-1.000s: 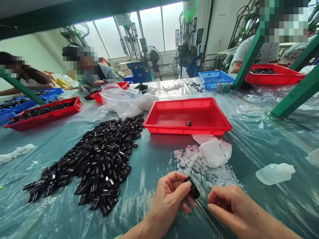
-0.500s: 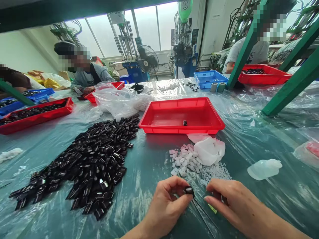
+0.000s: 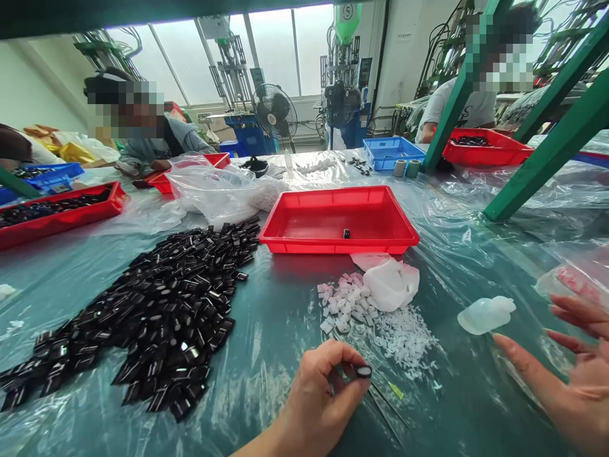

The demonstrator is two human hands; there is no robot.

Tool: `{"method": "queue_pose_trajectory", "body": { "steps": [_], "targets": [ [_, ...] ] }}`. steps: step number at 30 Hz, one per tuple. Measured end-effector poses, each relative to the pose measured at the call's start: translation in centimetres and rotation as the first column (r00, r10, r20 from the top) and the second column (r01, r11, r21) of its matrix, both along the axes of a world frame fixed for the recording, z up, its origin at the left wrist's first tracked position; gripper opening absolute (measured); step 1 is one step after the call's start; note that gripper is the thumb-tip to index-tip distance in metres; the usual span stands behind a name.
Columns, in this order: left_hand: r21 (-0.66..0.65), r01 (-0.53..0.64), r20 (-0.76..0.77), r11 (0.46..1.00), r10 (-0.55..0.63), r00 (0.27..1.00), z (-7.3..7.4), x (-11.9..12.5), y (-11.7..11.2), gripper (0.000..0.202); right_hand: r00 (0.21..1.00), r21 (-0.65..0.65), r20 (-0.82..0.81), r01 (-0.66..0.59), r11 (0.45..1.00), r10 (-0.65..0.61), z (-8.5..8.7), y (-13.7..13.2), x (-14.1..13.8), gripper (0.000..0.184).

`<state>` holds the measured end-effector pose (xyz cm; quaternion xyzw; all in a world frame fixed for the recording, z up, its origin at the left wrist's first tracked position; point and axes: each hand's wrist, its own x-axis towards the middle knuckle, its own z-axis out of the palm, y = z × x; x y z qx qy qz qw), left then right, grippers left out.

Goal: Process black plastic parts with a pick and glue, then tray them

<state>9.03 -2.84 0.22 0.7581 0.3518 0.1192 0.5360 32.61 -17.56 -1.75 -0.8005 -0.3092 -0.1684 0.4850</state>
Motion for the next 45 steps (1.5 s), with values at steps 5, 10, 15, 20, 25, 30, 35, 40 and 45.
{"method": "queue_pose_trajectory", "body": {
  "steps": [5,10,15,20,25,30,35,40,45],
  "targets": [
    [-0.04,0.066,0.003,0.997,-0.066,0.998,0.1,0.1,-0.1,0.015,0.854,-0.161,-0.501,-0.254,0.954,0.143,-1.5,0.7,2.8,0.063],
    [-0.171,0.105,0.095,0.98,-0.09,0.991,0.2,0.1,-0.4,0.018,0.83,-0.221,-0.502,-0.394,0.892,0.242,-1.3,1.7,2.9,0.051],
    [-0.351,0.125,0.178,0.928,-0.065,0.982,0.3,0.0,-0.6,0.02,0.88,-0.322,-0.135,-0.474,0.819,0.456,1.3,2.1,-0.3,0.034],
    [-0.514,0.171,0.215,0.841,-0.066,0.974,0.2,0.0,-0.7,0.026,0.662,-0.404,0.31,-0.558,0.725,0.682,3.3,3.3,-3.5,0.031],
    [-0.609,0.186,0.274,0.771,-0.016,0.962,-0.1,0.0,-0.7,0.031,0.605,-0.434,0.398,-0.539,0.722,0.69,3.1,4.1,-5.0,0.039],
    [-0.659,0.174,0.267,0.732,0.011,0.964,0.1,0.0,-0.7,0.034,0.586,-0.432,0.439,-0.527,0.732,0.681,3.2,4.0,-5.7,0.033],
    [-0.674,0.168,0.25,0.719,0.008,0.968,-0.1,0.0,-0.6,0.035,0.538,-0.455,0.476,-0.526,0.718,0.696,3.2,3.9,-5.9,0.03],
    [-0.666,0.168,0.233,0.727,-0.012,0.972,-0.3,-0.1,-0.6,0.032,0.517,-0.462,0.499,-0.521,0.718,0.696,3.2,4.0,-6.4,0.034],
    [-0.669,0.166,0.232,0.724,-0.007,0.973,-0.2,-0.1,-0.5,0.029,0.505,-0.464,0.515,-0.516,0.721,0.693,3.3,4.0,-6.6,0.035]
  ]
}}
